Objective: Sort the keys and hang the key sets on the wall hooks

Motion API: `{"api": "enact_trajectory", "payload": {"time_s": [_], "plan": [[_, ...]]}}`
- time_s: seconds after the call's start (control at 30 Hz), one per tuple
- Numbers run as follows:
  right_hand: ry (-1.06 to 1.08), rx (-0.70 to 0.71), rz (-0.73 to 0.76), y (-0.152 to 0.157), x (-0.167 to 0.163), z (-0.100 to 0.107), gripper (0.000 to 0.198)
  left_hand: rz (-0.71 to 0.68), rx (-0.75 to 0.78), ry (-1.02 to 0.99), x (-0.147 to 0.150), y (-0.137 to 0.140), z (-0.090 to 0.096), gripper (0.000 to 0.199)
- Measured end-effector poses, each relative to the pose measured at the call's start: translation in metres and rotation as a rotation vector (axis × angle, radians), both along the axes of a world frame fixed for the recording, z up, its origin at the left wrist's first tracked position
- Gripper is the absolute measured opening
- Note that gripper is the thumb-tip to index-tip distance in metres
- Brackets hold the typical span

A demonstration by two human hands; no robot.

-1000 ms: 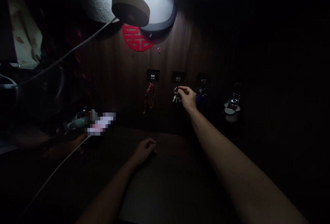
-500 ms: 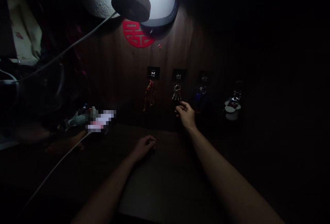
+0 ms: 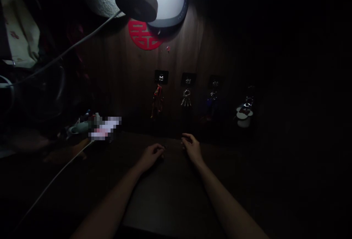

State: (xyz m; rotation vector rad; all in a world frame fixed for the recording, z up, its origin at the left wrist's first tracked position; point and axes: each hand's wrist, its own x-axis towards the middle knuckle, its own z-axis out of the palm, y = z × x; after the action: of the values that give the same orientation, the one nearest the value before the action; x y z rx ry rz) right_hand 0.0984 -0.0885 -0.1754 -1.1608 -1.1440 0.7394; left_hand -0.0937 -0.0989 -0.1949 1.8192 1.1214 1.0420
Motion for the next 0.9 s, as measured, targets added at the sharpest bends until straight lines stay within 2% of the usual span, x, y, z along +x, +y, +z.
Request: {"api": "enact_trajectory", "payload": {"time_s": [0.13,0.27,0.4,0.53,0.67,0.77,0.9], "plan": [[-0.158,0.007,0.029,-0.011,-0.001,-0.016,0.027,0.047,0.089,0.059,-0.001,-0.006,0.006,0.023],[-0.543,0.031,0.089,-0.017,-0.002,-0.022,0.020,0.101,0.255,0.171,-0.003,-0.009,0.008,0.020],[-0.837,-0.007,0.127,-0.021,-0.006,-0.024,0.020,0.104,0.370,0.323,-0.006,-0.004,0.000,0.025],[-0.932,-0.035,0.107,-0.021,-0.009,-0.026,0.021,0.097,0.395,0.498,-0.005,0.000,-0.007,0.035],[-0.967,-0.042,0.091,-0.021,-0.011,-0.026,0.021,0.134,0.371,0.664,-0.001,-0.003,-0.005,0.044],[-1.000,-0.052,0.070,-0.023,-0.013,-0.025,0.021,0.158,0.370,0.759,0.002,-0.006,-0.002,0.045],[-1.064,-0.057,0.049,-0.027,-0.016,-0.023,0.023,0.187,0.386,0.790,0.005,-0.008,-0.001,0.040]]}}
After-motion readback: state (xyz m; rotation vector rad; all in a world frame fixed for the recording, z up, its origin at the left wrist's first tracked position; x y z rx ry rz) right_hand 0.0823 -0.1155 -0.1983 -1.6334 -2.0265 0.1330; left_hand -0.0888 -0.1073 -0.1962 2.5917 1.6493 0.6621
